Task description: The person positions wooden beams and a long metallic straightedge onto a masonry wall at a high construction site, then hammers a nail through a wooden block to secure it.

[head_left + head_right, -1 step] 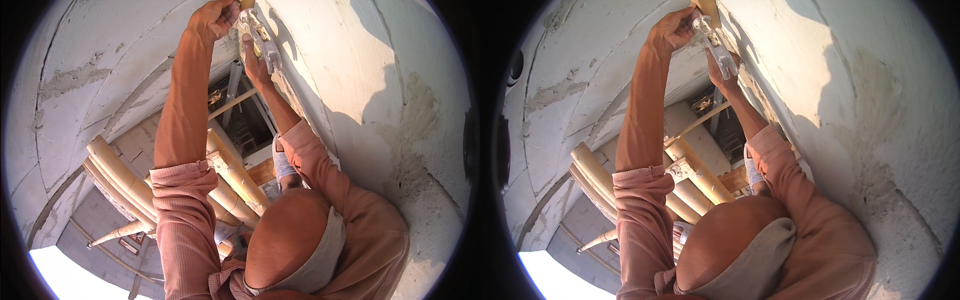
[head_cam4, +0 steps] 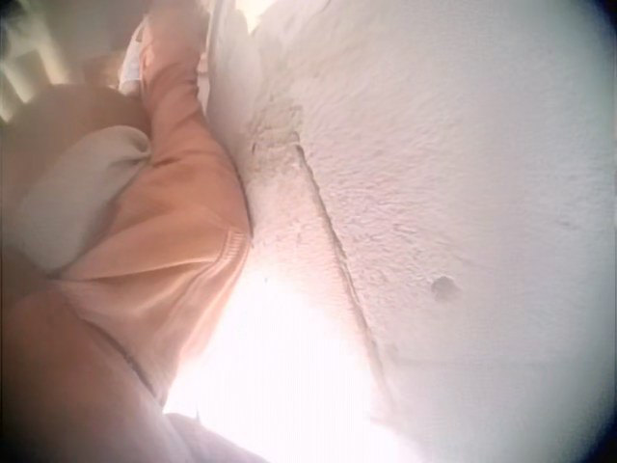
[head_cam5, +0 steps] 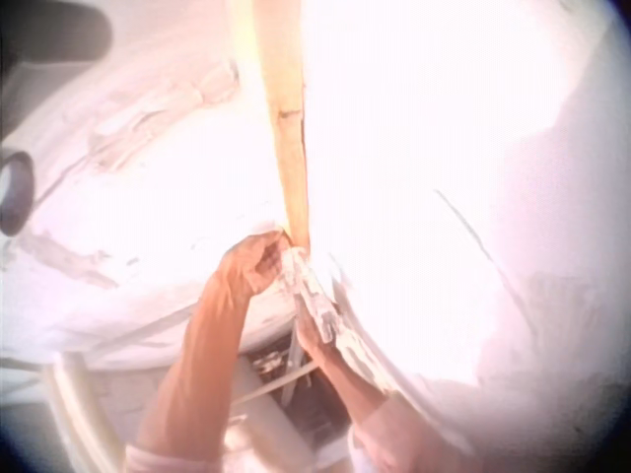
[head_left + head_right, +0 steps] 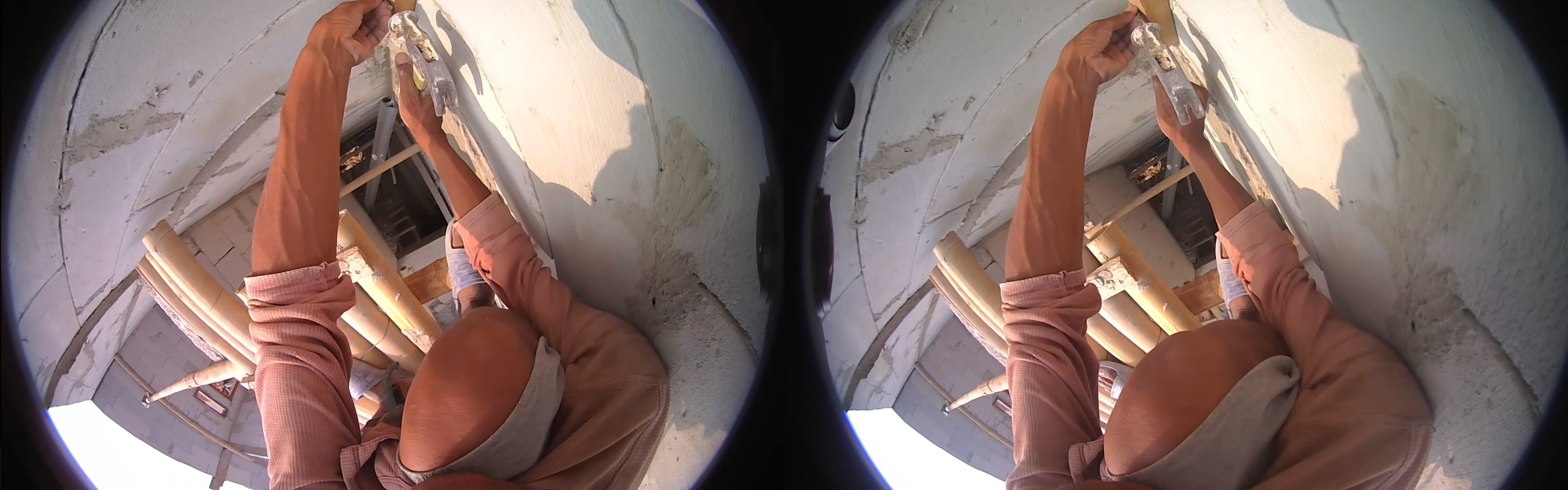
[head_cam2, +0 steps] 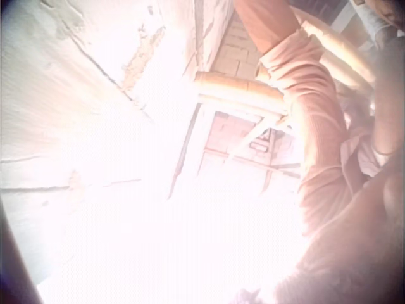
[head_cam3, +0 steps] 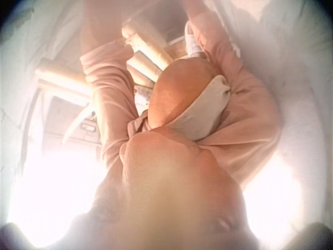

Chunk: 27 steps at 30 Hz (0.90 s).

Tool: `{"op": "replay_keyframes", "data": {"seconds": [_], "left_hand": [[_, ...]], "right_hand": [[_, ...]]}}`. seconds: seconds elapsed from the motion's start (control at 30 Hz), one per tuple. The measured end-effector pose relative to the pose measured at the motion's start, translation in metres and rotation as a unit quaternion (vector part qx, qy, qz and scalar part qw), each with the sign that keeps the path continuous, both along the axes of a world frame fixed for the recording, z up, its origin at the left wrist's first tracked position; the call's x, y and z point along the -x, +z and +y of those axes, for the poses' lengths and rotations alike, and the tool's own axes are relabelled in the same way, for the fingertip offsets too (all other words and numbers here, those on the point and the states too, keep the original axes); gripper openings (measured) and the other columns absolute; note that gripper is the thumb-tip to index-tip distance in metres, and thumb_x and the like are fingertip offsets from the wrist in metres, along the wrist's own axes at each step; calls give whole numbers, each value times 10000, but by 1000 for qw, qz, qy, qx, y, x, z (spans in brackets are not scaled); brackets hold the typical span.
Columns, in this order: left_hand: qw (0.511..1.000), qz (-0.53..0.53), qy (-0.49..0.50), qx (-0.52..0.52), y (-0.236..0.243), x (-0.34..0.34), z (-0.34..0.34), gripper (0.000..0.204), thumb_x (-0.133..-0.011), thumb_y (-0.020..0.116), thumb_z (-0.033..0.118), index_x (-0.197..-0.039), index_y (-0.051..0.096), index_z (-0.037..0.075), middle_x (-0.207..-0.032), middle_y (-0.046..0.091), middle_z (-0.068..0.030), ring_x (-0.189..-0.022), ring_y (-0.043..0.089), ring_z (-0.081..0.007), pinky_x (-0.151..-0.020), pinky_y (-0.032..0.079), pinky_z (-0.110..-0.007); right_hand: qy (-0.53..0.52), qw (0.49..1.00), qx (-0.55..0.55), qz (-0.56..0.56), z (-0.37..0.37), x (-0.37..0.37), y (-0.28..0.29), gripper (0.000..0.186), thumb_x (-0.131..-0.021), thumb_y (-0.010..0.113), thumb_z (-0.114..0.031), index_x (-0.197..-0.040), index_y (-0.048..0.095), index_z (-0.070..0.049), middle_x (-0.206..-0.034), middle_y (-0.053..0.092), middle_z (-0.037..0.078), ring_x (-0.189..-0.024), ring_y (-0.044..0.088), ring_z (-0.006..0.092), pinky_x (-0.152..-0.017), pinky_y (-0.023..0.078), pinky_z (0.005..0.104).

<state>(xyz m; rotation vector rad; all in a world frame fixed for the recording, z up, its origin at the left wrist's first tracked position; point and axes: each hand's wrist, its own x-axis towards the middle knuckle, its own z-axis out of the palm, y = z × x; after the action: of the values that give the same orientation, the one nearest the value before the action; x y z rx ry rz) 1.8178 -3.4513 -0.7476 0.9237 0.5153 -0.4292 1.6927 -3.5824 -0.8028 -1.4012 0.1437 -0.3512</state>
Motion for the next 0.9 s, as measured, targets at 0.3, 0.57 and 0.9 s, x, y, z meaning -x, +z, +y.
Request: {"op": "replay_keyframes", "data": {"seconds": [0.3,0.57,0.9], "left_hand": [[998,54,26,35,4,-3,-4,128,-944,681,143,-998,660,28,-855,633,-20,-774,601,-128,-791,538,-302],[990,104,8,-91,17,17,3,125,-903,741,238,-937,695,126,-824,622,66,-698,495,-77,-669,408,-260],[991,96,-17,-93,22,3,-10,148,-896,755,276,-918,701,140,-829,601,77,-732,454,-83,-661,397,-269]], "right_hand": [[-4,993,106,-59,-11,-10,-21,119,-891,676,-84,-967,702,5,-864,681,72,-786,646,164,-734,495,313],[-8,986,164,36,0,-4,-11,115,-856,691,-97,-927,672,-9,-791,671,134,-742,660,196,-671,487,313],[1,986,169,-11,-13,-9,-12,175,-858,673,-113,-1002,687,-14,-789,684,184,-738,703,308,-648,518,371]]}}
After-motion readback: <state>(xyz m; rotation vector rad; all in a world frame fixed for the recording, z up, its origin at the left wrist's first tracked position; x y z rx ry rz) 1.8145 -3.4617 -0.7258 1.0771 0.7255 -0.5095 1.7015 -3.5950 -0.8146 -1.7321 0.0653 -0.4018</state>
